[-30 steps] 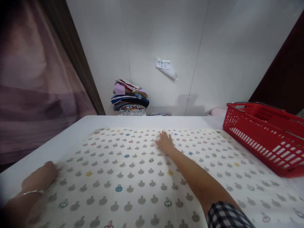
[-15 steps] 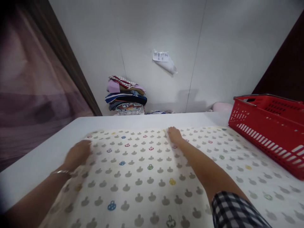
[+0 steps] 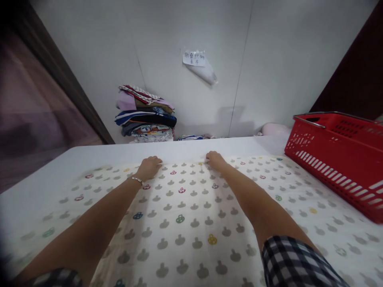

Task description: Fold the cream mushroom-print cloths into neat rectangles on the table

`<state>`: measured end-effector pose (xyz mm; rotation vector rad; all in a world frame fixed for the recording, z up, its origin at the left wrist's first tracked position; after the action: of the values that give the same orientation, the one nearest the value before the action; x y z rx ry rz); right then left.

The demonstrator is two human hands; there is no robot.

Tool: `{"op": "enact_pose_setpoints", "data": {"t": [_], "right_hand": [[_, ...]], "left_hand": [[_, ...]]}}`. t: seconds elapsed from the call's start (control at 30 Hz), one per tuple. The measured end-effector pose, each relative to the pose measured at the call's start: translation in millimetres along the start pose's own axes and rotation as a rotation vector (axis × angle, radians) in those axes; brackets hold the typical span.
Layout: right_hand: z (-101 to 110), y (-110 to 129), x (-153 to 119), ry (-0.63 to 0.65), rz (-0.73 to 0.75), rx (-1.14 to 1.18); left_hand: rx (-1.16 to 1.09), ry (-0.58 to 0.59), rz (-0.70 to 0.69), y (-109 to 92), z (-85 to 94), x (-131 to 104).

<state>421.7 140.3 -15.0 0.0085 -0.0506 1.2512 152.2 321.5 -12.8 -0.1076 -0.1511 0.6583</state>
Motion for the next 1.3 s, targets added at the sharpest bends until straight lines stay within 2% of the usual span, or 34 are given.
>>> {"op": "enact_pose_setpoints", "data": {"t": [0.1, 0.43, 0.73, 0.87, 1.0, 1.3], "right_hand": [[2, 2, -6, -0.051, -0.002, 0.002], [-4, 3, -14, -0.087, 0.013, -0.010], [-2, 1, -11, -0.132, 0.084, 0.030], [-3, -2, -9, -0.053, 0.016, 0.063], [-2, -1, -3, 0.006, -0.067, 0.089], [3, 1, 19, 0.115, -0.078, 0.027]], "left_hand": [[-0.032, -0.020, -0.010, -3, 3.0, -1], [-0.124, -0.057, 0.003, -4, 4.5, -10], [-0.185, -0.010, 0.017, -1, 5.4, -5], [-0.175, 0.037, 0.063, 1, 7.9, 0], [-0.123, 0.029, 0.072, -1, 10.9, 5], [-0.033, 0.033, 0.168, -8, 10.2, 17]]}}
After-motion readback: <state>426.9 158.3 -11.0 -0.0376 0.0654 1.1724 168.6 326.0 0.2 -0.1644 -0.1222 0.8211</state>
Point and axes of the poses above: each hand's wrist, its own x-axis towards the middle knuckle, its own z-axis out of the back of the hand, y = z × x, the point moved 2 cm from there along x, towards the middle knuckle, and after that the axes turned 9 degrees about -x, right-handed, at the moved point
